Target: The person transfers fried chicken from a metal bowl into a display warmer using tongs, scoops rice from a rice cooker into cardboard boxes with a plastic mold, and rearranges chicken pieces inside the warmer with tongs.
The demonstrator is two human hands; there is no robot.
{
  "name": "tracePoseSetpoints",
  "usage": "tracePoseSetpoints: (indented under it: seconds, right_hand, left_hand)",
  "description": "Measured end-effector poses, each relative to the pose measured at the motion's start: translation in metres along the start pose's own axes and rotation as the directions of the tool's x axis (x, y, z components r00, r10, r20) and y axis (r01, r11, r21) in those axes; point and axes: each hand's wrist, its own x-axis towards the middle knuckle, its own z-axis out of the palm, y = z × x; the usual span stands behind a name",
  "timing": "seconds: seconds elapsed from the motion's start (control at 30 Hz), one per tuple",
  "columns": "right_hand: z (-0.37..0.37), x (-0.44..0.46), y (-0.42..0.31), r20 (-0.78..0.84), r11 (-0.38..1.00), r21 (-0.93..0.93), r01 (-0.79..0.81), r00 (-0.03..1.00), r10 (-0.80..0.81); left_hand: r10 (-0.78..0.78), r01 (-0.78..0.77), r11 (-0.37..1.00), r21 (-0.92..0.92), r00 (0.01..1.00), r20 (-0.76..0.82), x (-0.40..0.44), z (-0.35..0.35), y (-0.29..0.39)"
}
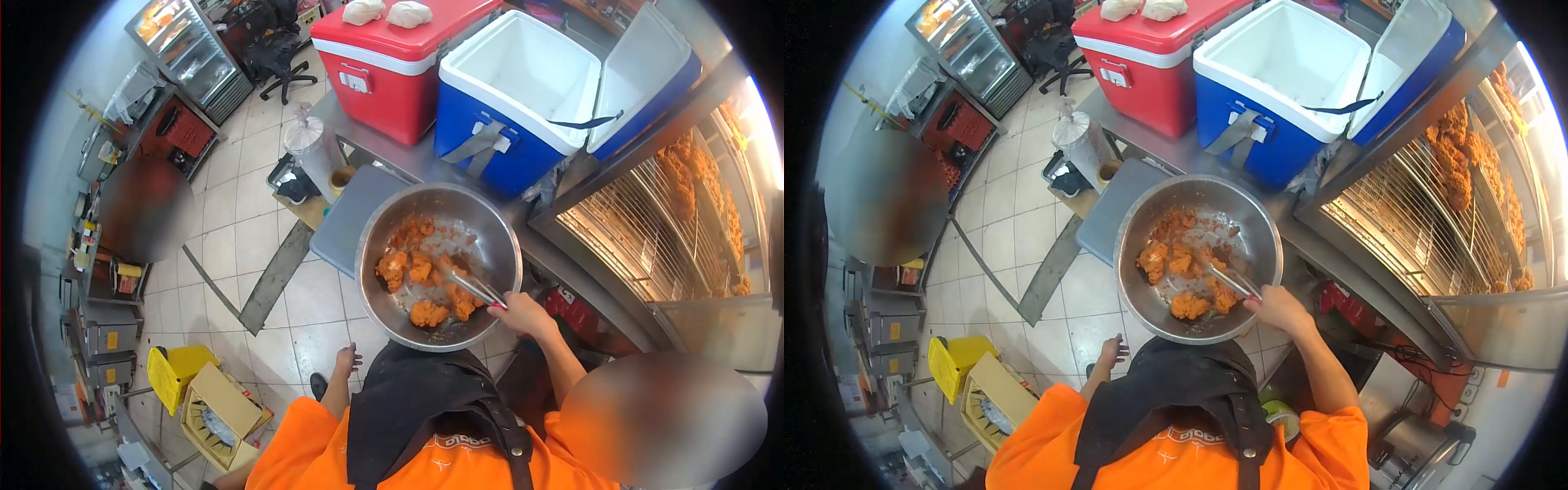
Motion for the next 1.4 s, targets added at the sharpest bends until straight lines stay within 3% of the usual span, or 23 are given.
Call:
tracePoseSetpoints:
  seconds: [0.03,0.13,0.27,0.33,0.4,0.43,0.5,0.6,0.67,0.8,0.9,0.97,1.0,1.03,1.07,1.1,1.13,1.17,1.2,1.27,1.33,1.4]
  right_hand:
    - [0.002,0.000,0.004,-0.105,0.986,-0.164,0.032,0.993,-0.050]
    - [0.000,0.004,0.000,-0.125,0.947,-0.316,0.047,0.988,-0.090]
    - [-0.019,0.020,0.012,-0.062,0.974,-0.199,0.113,0.990,-0.127]
    - [-0.044,0.012,0.010,0.149,0.999,-0.042,-0.014,0.989,0.020]
    - [-0.058,-0.006,0.008,0.106,0.999,-0.032,0.025,0.994,-0.021]
    - [-0.060,-0.010,0.008,0.126,0.994,-0.105,0.012,0.992,0.001]
    - [-0.056,-0.011,0.007,0.163,0.980,-0.199,0.001,0.986,0.032]
    - [-0.035,0.009,0.006,0.288,0.977,-0.213,0.022,0.957,0.041]
    - [-0.013,0.022,0.011,0.250,0.985,-0.163,0.063,0.968,-0.020]
    - [0.005,0.021,0.014,0.098,0.999,-0.016,0.035,0.995,-0.033]
    - [-0.002,-0.006,0.035,0.093,0.943,0.331,0.037,0.993,-0.072]
    - [-0.004,-0.037,0.055,0.079,0.845,0.534,0.020,0.994,-0.073]
    - [-0.005,-0.056,0.062,0.030,0.746,0.664,0.045,0.996,-0.088]
    - [-0.006,-0.077,0.071,-0.042,0.661,0.745,0.085,0.996,-0.082]
    - [-0.011,-0.097,0.081,-0.111,0.569,0.811,0.138,0.990,-0.081]
    - [-0.023,-0.118,0.085,-0.218,0.529,0.832,0.168,0.975,0.032]
    - [-0.033,-0.140,0.086,-0.311,0.489,0.848,0.206,0.940,0.143]
    - [-0.047,-0.161,0.085,-0.430,0.512,0.819,0.258,0.868,0.249]
    - [-0.065,-0.174,0.089,-0.533,0.538,0.787,0.302,0.772,0.346]
    - [-0.099,-0.180,0.109,-0.707,0.674,0.663,0.326,0.569,0.420]
    - [-0.142,-0.179,0.123,-0.770,0.726,0.609,0.319,0.458,0.445]
    - [-0.183,-0.167,0.142,-0.811,0.828,0.531,0.179,0.389,0.436]
  left_hand:
    - [-0.007,0.007,1.000,0.004,1.000,-0.006,-0.001,0.001,0.000]
    - [-0.031,0.029,0.997,0.067,0.999,0.030,0.004,0.002,-0.009]
    - [-0.042,0.037,0.992,0.124,0.998,0.038,0.003,0.008,-0.004]
    - [-0.019,0.014,0.994,0.104,0.999,0.047,-0.002,0.012,0.008]
    - [-0.008,0.009,0.994,0.108,1.000,-0.006,-0.009,0.018,0.024]
    - [0.047,-0.055,0.993,0.102,0.995,0.084,-0.008,0.012,0.022]
    - [-0.012,0.005,0.992,0.124,0.998,0.056,0.003,0.016,0.028]
    - [-0.031,0.022,0.988,0.154,0.998,0.061,0.008,0.022,0.037]
    - [-0.041,0.032,0.988,0.151,0.997,0.058,0.018,0.024,0.036]
    - [-0.028,0.015,0.989,0.148,0.996,0.089,0.024,0.022,0.029]
    - [0.014,-0.031,0.992,0.121,0.990,0.139,0.035,0.022,0.025]
    - [0.018,-0.028,0.997,0.078,0.992,0.122,0.025,0.021,0.027]
    - [0.016,-0.030,0.997,0.069,0.981,0.196,0.041,0.012,0.015]
    - [-0.058,0.042,0.995,0.094,0.984,0.170,0.115,0.009,-0.033]
    - [-0.099,0.085,0.989,0.118,0.988,0.118,0.085,0.010,-0.020]
    - [-0.181,0.169,0.974,0.150,0.981,0.068,0.117,0.007,-0.039]
    - [-0.164,0.150,0.976,0.160,0.983,0.079,0.101,0.011,-0.025]
    - [-0.014,-0.028,0.980,0.198,0.978,0.209,0.054,0.007,-0.006]
    - [-0.025,-0.009,0.992,0.124,0.962,0.271,0.075,-0.001,-0.026]
    - [-0.025,0.006,0.998,0.060,0.943,0.332,0.099,-0.009,-0.036]
    - [-0.098,0.065,0.989,0.134,0.962,0.256,0.099,0.004,-0.021]
    - [-0.134,0.099,0.981,0.166,0.967,0.219,0.075,0.023,0.000]
